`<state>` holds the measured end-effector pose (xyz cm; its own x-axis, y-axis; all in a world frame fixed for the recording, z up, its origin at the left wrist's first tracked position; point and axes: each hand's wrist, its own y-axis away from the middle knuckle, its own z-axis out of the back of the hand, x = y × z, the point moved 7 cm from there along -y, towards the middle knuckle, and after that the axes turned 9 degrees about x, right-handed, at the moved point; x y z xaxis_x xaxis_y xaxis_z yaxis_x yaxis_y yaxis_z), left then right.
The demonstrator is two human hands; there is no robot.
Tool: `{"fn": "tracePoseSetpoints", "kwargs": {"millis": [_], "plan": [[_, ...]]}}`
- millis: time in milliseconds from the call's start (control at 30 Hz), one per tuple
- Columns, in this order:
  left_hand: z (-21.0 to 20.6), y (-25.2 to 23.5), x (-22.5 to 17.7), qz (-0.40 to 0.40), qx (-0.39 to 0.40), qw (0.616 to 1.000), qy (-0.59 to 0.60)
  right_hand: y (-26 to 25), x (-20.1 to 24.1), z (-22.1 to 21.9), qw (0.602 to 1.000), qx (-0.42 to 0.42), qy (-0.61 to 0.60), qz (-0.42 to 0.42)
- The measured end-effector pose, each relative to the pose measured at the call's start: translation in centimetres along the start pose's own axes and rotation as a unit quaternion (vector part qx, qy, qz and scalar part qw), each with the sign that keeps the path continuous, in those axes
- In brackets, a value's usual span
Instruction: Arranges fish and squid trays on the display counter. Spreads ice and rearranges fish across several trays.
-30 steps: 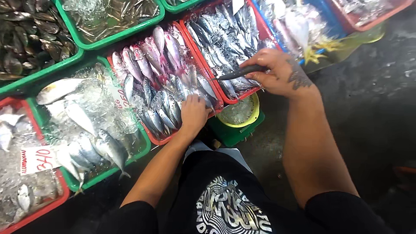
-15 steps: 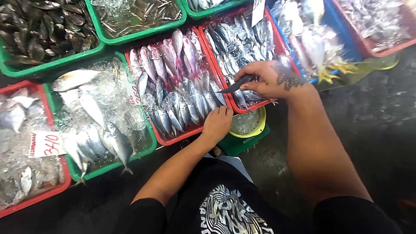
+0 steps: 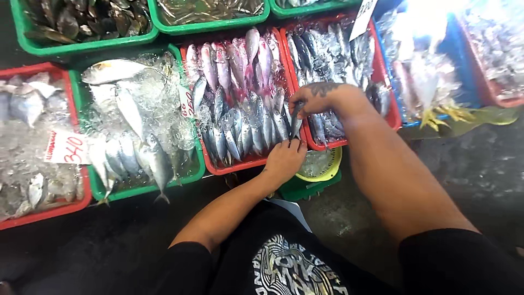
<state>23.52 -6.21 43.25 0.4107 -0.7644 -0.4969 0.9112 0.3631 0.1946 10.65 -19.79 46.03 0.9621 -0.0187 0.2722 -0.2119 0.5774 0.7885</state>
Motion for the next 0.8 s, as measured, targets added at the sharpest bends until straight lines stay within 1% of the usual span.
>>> {"fn": "tracePoseSetpoints", "kwargs": {"millis": [33, 133, 233, 300, 367, 400, 433, 467, 533, 567, 600, 667, 700, 800], "plan": [[0.3, 0.9, 0.3, -0.006, -0.030, 0.999, 0.009, -0.3, 0.5, -0.1, 1.000, -0.003, 0.001, -0.022], [2.8, 4.3, 2.3, 0.013, -0.138, 0.990, 0.038, -0.4, 2.0, -0.2, 0.996, -0.062, -0.007, -0.061], [6.9, 8.2, 5.4, 0.076, -0.236, 0.967, 0.052, 0.2, 3.0, -0.7, 0.986, -0.129, -0.035, -0.104], [9.7, 9.8, 8.2, 0.144, -0.261, 0.954, 0.044, 1.5, 4.0, -0.8, 0.975, -0.181, -0.043, -0.120], [12.3, 10.2, 11.3, 0.214, -0.240, 0.947, 0.022, 2.5, 6.3, -0.7, 0.962, -0.251, -0.052, -0.092], [13.2, 9.9, 12.8, 0.233, -0.213, 0.949, 0.013, 2.4, 7.9, -0.8, 0.958, -0.272, -0.063, -0.065], [13.6, 9.1, 14.1, 0.240, -0.176, 0.955, 0.000, 2.0, 9.6, -1.1, 0.958, -0.273, -0.073, -0.042], [13.6, 8.0, 15.0, 0.236, -0.127, 0.963, -0.016, 1.2, 11.0, -1.5, 0.963, -0.255, -0.075, -0.028], [13.2, 5.9, 16.1, 0.222, -0.017, 0.974, -0.032, -1.0, 12.4, -2.3, 0.979, -0.193, -0.063, -0.009], [12.9, 5.3, 16.3, 0.216, 0.023, 0.975, -0.039, -2.0, 12.6, -2.6, 0.983, -0.176, -0.061, 0.003], [12.8, 4.8, 16.5, 0.206, 0.045, 0.976, -0.045, -2.7, 12.5, -2.9, 0.984, -0.167, -0.066, 0.015], [12.5, 4.2, 17.0, 0.186, 0.075, 0.979, -0.048, -3.4, 12.4, -3.0, 0.984, -0.168, -0.062, 0.014], [12.5, 4.2, 17.2, 0.177, 0.078, 0.980, -0.050, -3.3, 12.4, -3.0, 0.983, -0.178, -0.054, 0.009], [13.1, 4.7, 17.3, 0.158, 0.047, 0.986, -0.019, -2.3, 12.1, -2.9, 0.965, -0.255, -0.062, 0.004]]}}
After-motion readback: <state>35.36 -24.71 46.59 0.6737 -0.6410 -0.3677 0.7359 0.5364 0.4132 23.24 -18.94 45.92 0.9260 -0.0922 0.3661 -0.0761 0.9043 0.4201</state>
